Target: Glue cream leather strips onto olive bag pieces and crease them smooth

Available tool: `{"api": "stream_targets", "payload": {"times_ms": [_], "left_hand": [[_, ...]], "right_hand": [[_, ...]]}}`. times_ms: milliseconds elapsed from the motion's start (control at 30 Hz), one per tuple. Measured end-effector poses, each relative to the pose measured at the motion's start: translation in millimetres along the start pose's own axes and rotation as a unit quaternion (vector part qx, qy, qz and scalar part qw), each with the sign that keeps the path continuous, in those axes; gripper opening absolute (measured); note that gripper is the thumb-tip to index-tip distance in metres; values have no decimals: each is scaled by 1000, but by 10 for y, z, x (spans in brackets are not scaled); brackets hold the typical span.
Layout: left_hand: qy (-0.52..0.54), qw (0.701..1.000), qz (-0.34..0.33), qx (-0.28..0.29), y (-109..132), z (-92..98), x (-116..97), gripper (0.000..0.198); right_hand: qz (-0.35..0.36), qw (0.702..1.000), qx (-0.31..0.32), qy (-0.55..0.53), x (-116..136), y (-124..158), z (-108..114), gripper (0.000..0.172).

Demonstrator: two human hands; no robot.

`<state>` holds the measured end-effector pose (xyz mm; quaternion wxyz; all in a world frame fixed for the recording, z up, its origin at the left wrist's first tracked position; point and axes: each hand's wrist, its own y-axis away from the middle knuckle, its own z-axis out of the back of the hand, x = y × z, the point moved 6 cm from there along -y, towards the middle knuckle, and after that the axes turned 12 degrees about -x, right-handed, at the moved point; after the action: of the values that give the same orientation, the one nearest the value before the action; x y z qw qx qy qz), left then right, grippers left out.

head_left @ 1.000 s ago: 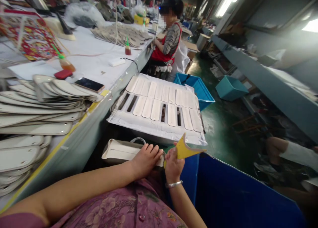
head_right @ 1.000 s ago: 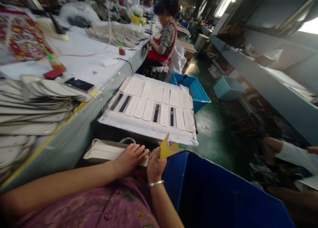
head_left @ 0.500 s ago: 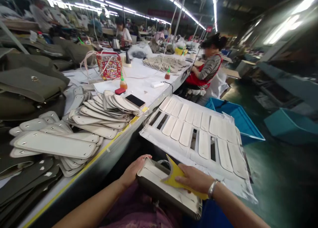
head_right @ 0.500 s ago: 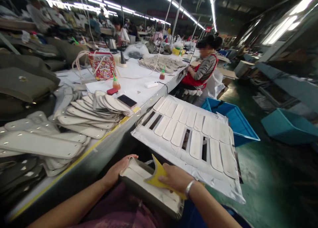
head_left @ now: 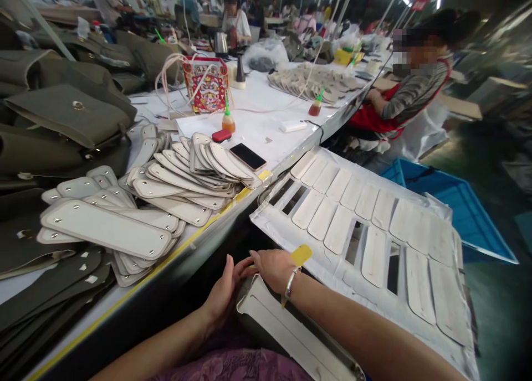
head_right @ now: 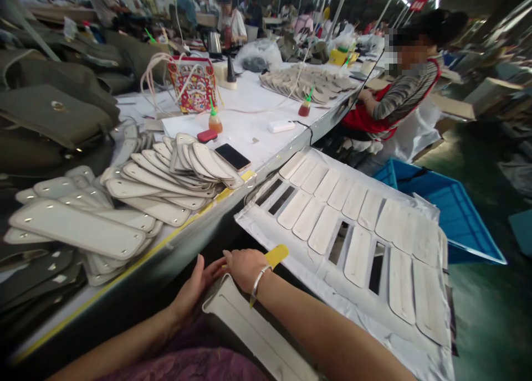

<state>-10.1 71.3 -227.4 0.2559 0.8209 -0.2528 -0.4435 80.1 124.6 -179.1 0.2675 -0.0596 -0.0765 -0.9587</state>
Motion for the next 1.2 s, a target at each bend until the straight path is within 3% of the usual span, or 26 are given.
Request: {"api": "stream_targets", "payload": {"times_ms": [100, 233, 333, 467, 600, 733, 867, 967, 1067, 1200], "left_hand": [[-126, 991, -51, -16, 20, -23, -127, 60], [-285, 944, -168, -13, 42, -73, -275, 40], [-325, 933, -155, 7, 5, -62, -229, 41], [-332, 931, -150, 1, -13, -15, -192, 42], [-325, 930, -171, -18, 50, -40, -253, 39], [-313, 927, -192, -73, 117, -3, -353, 36], [-356, 898, -222, -131, 117, 211, -267, 31], [-334, 905, -209, -158, 101, 428, -79, 32], [-323, 918, -192, -129, 136, 458, 43, 34], [-305, 930, -194, -67, 242, 217, -14, 42]], "right_hand": [[15, 1000, -11, -25, 15, -45, 6, 29], [-64, 994, -54, -65, -44, -24, 28, 27], [-88, 989, -86, -76, -79, 6, 37, 22], [-44, 995, -77, -47, -119, 72, 59, 22], [-17, 998, -59, 11, -145, 123, 99, 37], [-5, 997, -73, 14, -61, 66, 115, 44], [30, 997, -65, -9, 24, 20, 112, 42], [48, 997, -61, -28, 39, 36, 147, 46], [96, 993, -53, -46, 85, 64, 172, 45], [120, 992, -29, -36, 94, 93, 127, 47]]}}
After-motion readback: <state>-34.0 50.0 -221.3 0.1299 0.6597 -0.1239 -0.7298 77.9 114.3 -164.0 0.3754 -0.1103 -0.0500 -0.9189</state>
